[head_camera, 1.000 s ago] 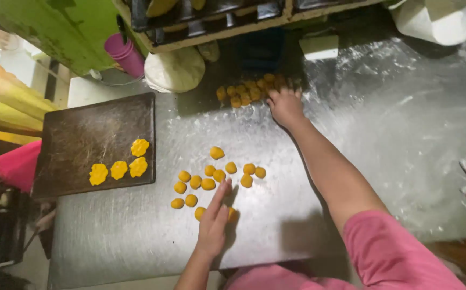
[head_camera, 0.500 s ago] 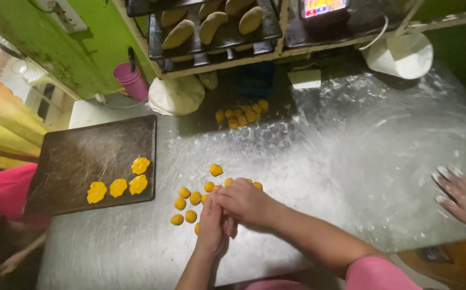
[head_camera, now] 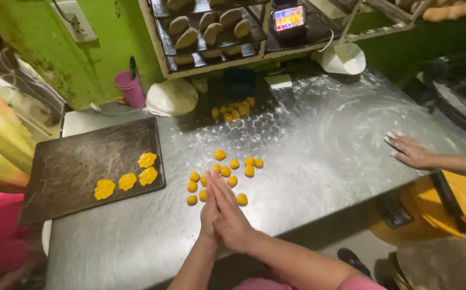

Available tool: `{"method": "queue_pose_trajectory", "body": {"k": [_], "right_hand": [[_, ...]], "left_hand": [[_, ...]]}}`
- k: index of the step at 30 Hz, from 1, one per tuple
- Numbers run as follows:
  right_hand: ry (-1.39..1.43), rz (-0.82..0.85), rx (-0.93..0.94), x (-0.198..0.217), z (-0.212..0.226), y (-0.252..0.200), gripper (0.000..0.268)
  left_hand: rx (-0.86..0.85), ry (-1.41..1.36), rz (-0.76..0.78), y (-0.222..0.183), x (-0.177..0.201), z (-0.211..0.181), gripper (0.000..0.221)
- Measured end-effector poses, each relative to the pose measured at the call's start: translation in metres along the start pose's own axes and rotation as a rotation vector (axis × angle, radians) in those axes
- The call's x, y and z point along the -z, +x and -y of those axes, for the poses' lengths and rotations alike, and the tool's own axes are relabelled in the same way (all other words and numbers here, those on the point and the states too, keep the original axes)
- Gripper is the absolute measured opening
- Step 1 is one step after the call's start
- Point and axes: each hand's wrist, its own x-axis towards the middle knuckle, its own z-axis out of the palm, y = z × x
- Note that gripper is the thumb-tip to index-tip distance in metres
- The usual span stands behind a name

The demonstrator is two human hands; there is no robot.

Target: Shaping small pieces of yellow dough into balls and placing them on a baking tray

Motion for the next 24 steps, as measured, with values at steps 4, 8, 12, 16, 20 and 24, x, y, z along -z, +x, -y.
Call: {"method": "queue_pose_trajectory", "body": {"k": [4, 8, 12, 16, 20, 24], "right_hand": [[-0.050, -0.119, -0.123, 0.005, -0.044, 0.004, 0.076], [-0.431, -0.059, 0.377, -0.024, -0.003, -0.039, 0.097], [0.094, -0.013, 0.292, -0.022, 0.025, -0.023, 0.122], [-0.093, -0.179, 0.125, -0.008, -0.016, -0.020, 0.111], [-0.025, -0.043, 0.149, -0.025, -0.016, -0.047, 0.111], [-0.200, -0.055, 0.203, 0.033, -0.044, -0.010, 0.110]], "left_hand": [[-0.216, -0.214, 0.377, -0.016, 0.012, 0.021, 0.076], [-0.678, -0.237, 0.567, -0.057, 0.031, -0.020, 0.069], [-0.776, 0.011, 0.611, -0.038, 0.040, -0.001, 0.076], [-0.833, 0.187, 0.605, -0.055, 0.041, 0.007, 0.064], [-0.823, 0.126, 0.475, -0.027, 0.034, -0.005, 0.071], [-0.569, 0.370, 0.452, -0.023, 0.014, 0.014, 0.067]]}}
